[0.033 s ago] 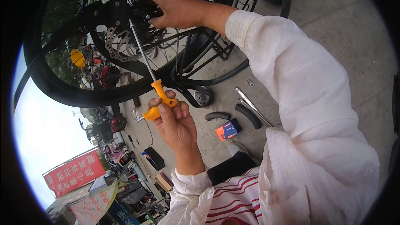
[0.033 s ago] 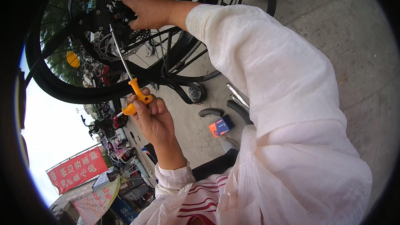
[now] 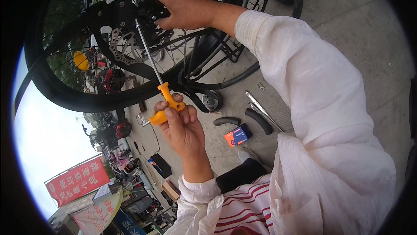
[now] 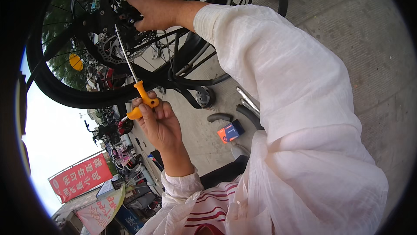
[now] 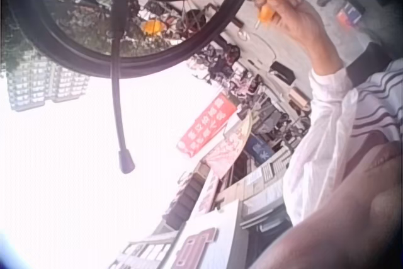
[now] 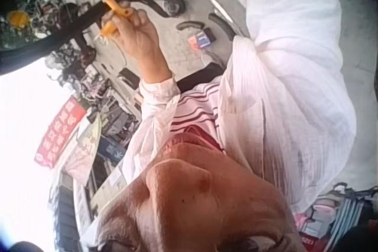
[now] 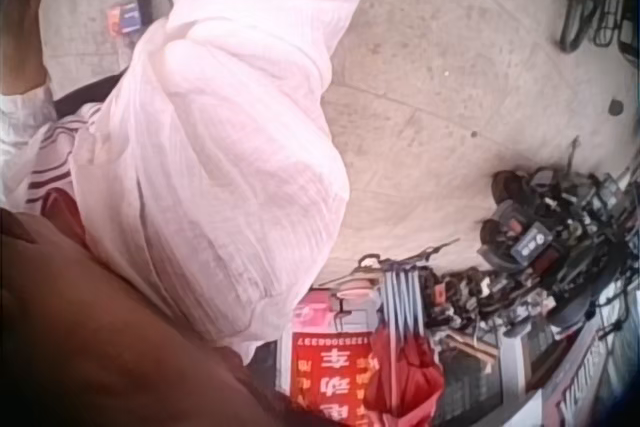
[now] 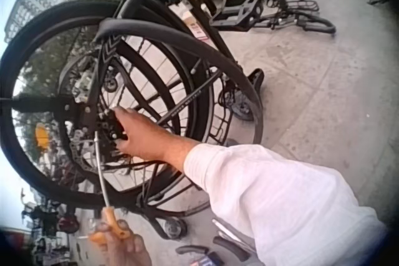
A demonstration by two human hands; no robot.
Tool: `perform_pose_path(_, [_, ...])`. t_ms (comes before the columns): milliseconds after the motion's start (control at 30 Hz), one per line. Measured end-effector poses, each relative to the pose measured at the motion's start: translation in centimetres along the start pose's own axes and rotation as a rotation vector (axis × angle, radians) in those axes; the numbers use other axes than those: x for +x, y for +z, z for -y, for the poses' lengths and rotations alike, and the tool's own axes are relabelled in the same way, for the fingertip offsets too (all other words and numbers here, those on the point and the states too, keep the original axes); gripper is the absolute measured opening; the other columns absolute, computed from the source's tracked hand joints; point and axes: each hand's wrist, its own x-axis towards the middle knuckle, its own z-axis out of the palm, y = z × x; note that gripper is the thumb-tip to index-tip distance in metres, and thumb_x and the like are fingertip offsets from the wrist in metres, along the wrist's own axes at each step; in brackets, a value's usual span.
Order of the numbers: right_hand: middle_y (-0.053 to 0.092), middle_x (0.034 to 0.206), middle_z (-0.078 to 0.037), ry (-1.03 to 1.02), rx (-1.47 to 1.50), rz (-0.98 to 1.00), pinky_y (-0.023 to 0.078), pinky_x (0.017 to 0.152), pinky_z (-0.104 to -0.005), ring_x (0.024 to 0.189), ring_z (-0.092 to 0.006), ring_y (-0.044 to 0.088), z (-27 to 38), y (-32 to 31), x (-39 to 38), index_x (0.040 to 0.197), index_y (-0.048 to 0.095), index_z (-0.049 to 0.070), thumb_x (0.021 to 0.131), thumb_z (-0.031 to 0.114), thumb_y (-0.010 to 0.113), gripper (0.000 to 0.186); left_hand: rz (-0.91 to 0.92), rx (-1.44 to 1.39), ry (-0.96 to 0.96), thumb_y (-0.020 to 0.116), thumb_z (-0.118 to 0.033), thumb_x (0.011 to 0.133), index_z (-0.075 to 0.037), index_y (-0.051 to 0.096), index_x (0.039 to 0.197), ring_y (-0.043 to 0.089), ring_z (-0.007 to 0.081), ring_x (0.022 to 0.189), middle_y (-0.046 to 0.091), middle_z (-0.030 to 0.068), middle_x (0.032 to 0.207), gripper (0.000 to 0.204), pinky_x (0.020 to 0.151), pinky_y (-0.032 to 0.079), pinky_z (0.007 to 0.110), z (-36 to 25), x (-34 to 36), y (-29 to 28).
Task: The person removes a bicycle mudguard using a screwdriver, then reattaches it and tightens the screws. The person also handles a tire and uses an air hose near the end of the clip.
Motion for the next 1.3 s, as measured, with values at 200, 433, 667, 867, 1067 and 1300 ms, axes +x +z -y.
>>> perform_pose_path(200, [0.064,0.100,-0.018,-0.014,0.026,-0.007,0.052,0.080,-0.0397,0.089,-0.0294,0.066,-0.2,0.3,0.2,0.123,0.051,0.001,0.081,0.019,0.072,0.050,0.010,0.025,0.011,0.055,-0.018,0.102,-0.013,0.053,0.115,0.040,0.0050,0.065,0.059,0.0123,0.109,0.014,0.061,0.039,0.021,-0.3,1.1,0.6])
perform_pose_path(433, [0.065,0.098,-0.018,0.003,0.020,0.007,0.053,0.079,-0.0386,0.089,-0.0283,0.067,0.3,-0.1,0.0,0.121,0.052,0.001,0.082,0.017,0.072,0.047,-0.038,0.062,0.030,0.056,-0.020,0.101,-0.013,0.058,0.115,0.036,0.0046,0.063,0.059,0.0108,0.108,0.015,0.056,0.034,0.018,0.0,1.0,1.2])
perform_pose_path(667, [0.064,0.103,-0.018,0.007,-0.005,0.005,0.054,0.083,-0.0386,0.092,-0.0281,0.067,0.3,0.0,0.0,0.127,0.049,0.002,0.083,0.019,0.072,0.053,-0.045,0.079,0.028,0.057,-0.021,0.101,-0.014,0.057,0.116,0.037,0.0039,0.064,0.060,0.0109,0.108,0.017,0.057,0.036,0.018,-0.5,0.9,2.2])
perform_pose_path(867, [0.063,0.106,-0.019,0.042,-0.021,0.027,0.053,0.085,-0.0382,0.096,-0.0282,0.066,0.5,-0.2,-0.1,0.132,0.047,0.002,0.083,0.020,0.072,0.058,-0.022,0.080,0.043,0.052,-0.031,0.103,-0.010,0.049,0.130,0.039,0.0040,0.066,0.057,0.0122,0.114,0.034,0.060,0.039,0.019,-1.5,0.6,4.8])
perform_pose_path(1067, [0.062,0.108,-0.019,0.007,0.030,0.028,0.052,0.088,-0.0384,0.100,-0.0312,0.064,0.4,-0.3,0.0,0.134,0.046,0.001,0.082,0.020,0.072,0.062,0.086,-0.054,0.084,0.048,-0.041,0.103,-0.004,0.043,0.139,0.038,0.0034,0.067,0.055,0.0116,0.118,0.052,0.061,0.038,0.017,-1.8,1.4,7.0])
perform_pose_path(1300, [0.061,0.111,-0.020,0.016,0.078,0.022,0.052,0.089,-0.0393,0.102,-0.0326,0.063,0.9,-0.2,-0.1,0.133,0.046,0.000,0.081,0.020,0.072,0.061,0.033,0.055,0.107,0.057,-0.044,0.098,-0.007,0.041,0.141,0.040,0.0032,0.063,0.056,0.0119,0.109,0.059,0.058,0.039,0.018,-0.6,1.5,8.5])
